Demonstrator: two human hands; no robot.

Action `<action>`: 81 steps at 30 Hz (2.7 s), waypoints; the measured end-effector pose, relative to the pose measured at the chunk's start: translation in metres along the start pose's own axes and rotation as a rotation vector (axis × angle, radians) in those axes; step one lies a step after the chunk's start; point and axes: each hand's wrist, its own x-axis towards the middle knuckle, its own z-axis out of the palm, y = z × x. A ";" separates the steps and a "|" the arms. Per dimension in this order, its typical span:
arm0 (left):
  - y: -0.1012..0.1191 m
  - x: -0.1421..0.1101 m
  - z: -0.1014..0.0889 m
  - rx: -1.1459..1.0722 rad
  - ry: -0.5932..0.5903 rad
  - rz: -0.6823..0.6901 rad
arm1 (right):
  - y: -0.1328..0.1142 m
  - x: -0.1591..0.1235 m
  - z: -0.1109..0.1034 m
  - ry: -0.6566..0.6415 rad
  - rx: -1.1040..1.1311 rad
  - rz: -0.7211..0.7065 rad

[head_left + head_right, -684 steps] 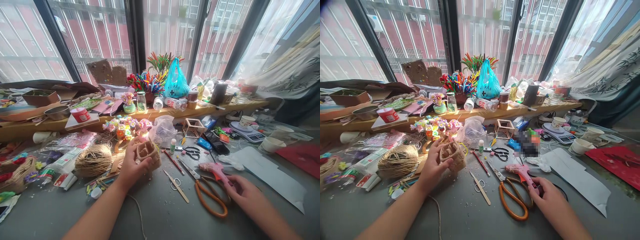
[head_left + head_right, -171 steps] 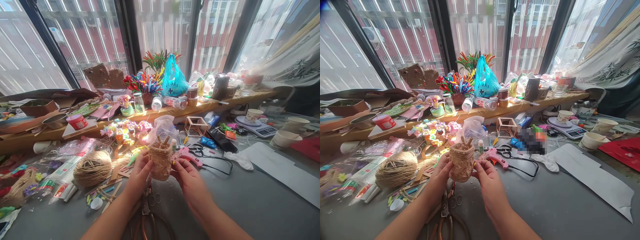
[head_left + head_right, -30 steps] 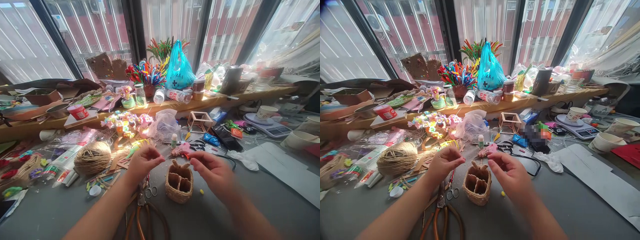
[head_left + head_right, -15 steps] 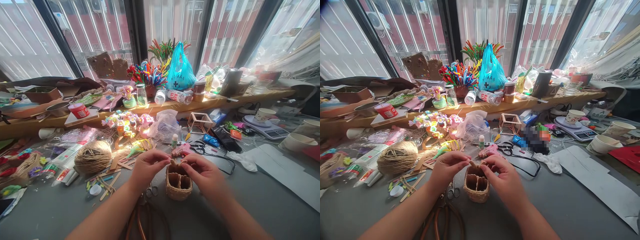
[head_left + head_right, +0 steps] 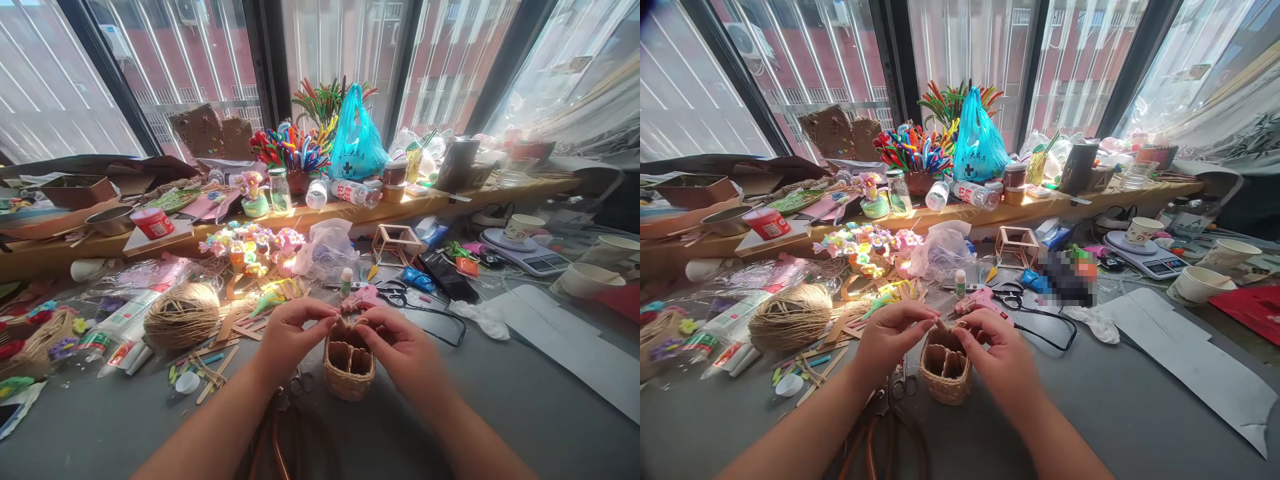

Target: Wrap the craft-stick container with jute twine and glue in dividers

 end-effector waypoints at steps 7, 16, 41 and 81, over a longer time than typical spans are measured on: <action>0.002 0.006 0.002 -0.180 -0.035 -0.215 | 0.002 0.002 0.003 0.008 0.032 0.014; -0.002 -0.001 0.004 -0.151 0.028 -0.170 | 0.004 0.001 0.002 -0.002 0.030 0.025; 0.000 0.010 0.001 -0.083 0.089 -0.287 | 0.008 0.003 0.009 0.125 0.289 0.112; -0.015 0.014 -0.009 -0.205 0.143 -0.278 | 0.011 -0.004 0.016 -0.106 0.193 0.131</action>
